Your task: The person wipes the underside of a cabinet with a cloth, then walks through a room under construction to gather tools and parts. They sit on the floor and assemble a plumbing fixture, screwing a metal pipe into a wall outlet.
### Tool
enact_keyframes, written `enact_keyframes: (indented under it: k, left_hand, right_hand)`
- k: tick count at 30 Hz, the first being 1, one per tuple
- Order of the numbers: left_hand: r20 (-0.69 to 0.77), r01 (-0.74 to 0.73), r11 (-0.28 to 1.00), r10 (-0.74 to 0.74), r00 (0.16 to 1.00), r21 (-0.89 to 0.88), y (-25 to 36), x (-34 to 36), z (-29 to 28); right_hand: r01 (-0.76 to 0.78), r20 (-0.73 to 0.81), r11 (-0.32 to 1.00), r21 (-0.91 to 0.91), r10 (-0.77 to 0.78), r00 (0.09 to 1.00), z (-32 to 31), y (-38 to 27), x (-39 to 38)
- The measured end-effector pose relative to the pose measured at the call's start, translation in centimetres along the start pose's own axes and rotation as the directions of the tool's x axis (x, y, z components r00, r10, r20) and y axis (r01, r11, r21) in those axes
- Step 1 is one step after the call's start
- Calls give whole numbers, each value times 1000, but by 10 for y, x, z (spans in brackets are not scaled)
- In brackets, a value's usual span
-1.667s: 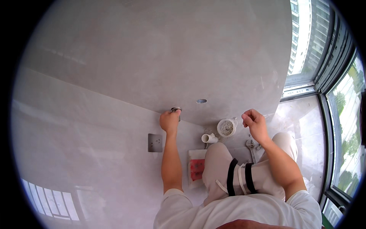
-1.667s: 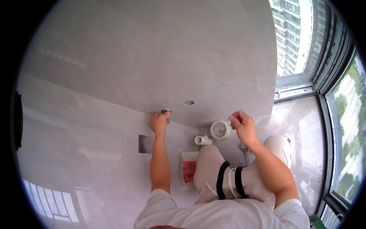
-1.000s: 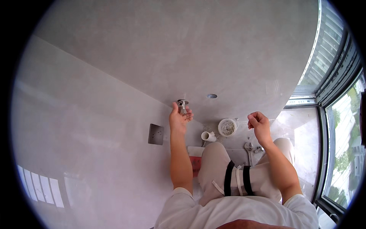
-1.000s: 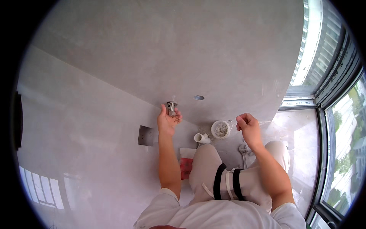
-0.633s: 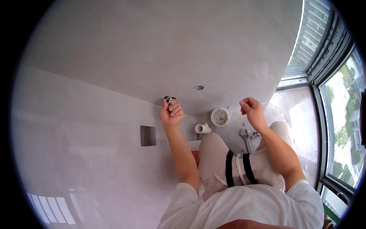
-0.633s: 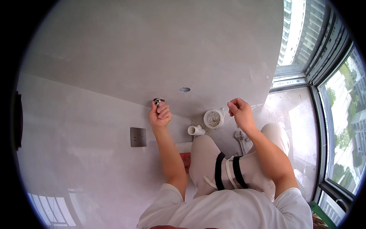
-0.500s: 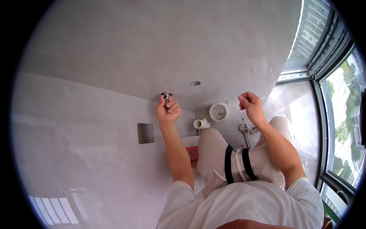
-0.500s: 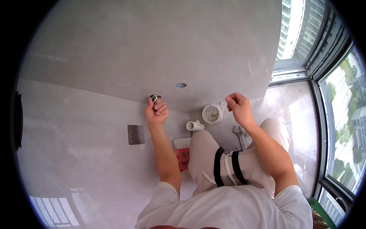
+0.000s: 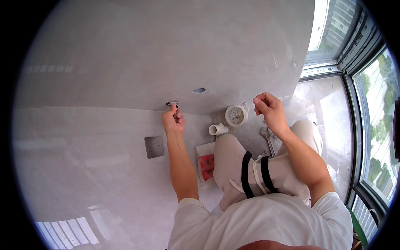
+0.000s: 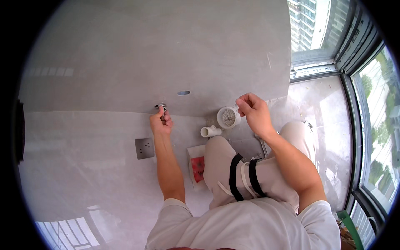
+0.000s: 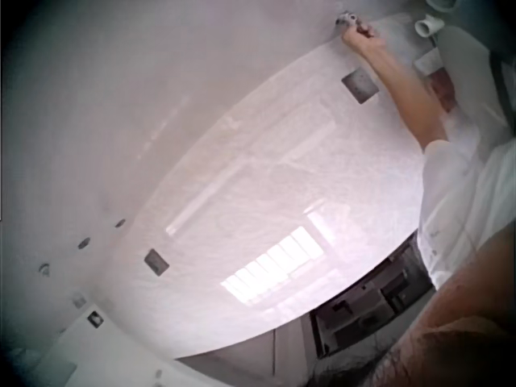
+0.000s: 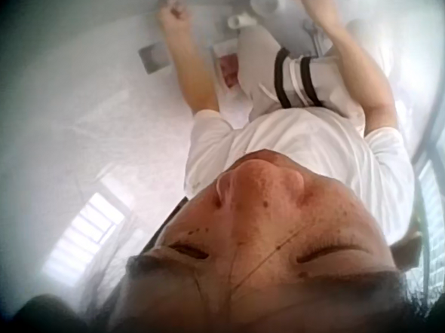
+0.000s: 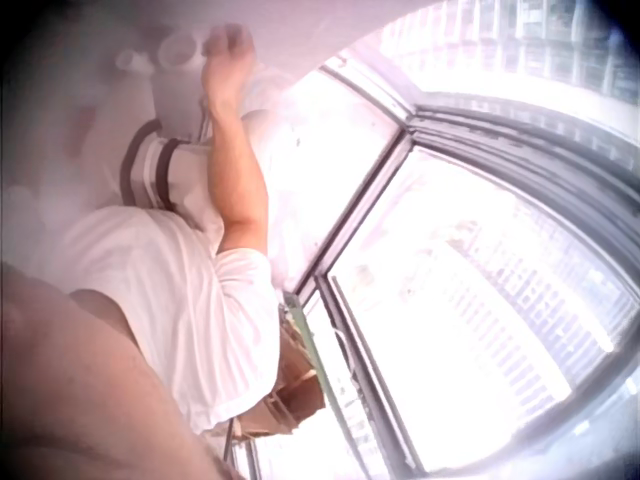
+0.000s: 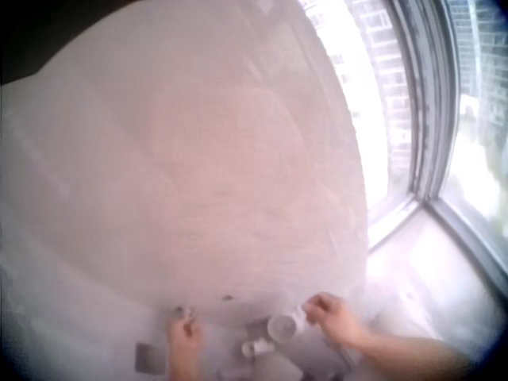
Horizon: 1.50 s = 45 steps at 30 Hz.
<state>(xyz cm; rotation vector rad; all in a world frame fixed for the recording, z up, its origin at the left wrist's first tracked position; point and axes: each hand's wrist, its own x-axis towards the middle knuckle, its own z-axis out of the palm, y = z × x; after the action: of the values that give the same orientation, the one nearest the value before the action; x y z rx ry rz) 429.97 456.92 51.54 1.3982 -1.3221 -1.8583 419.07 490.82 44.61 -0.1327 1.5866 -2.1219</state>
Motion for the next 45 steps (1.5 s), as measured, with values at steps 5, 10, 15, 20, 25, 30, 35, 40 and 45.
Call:
enact_keyframes:
  k: [5,10,15,20,25,30,35,40,45]
  left_hand:
    - [-50,-259,937,278,959,236,-8,-4,11]
    - [-66,-402,607,602,796,685,-24,15,-5]
    - [120,-197,-21,853,508,980,-30,-11,8]
    - [199,-406,143,697,689,903,-10,-14,9]
    - [414,60,967,50,909,-248,-20,2,-29]
    - [857,569,687,157,491,-452,-51,35,-25]
    - [874,752,466,374,310,-467,-75,45,6]
    - [863,809,373,408,298,-455,-73,46,17]
    - [854,818,279,304,422,-503,-71,43,17]
  right_hand:
    - [-13,28,997,73,11,1000,-5,1,4]
    - [-22,69,992,123,13,998,-3,-1,4]
    - [-53,69,990,131,44,997,0,1,-1]
    - [-6,69,994,108,-2,998,-3,-2,8]
    - [-18,30,999,38,17,999,5,14,11]
    - [-13,-53,1000,3,13,998,1,22,13]
    - [12,-107,991,-130,-26,994,1,32,10]
    - [25,-117,981,-194,-48,992,10,47,6]
    - [32,-137,967,-252,-69,988,10,63,6]
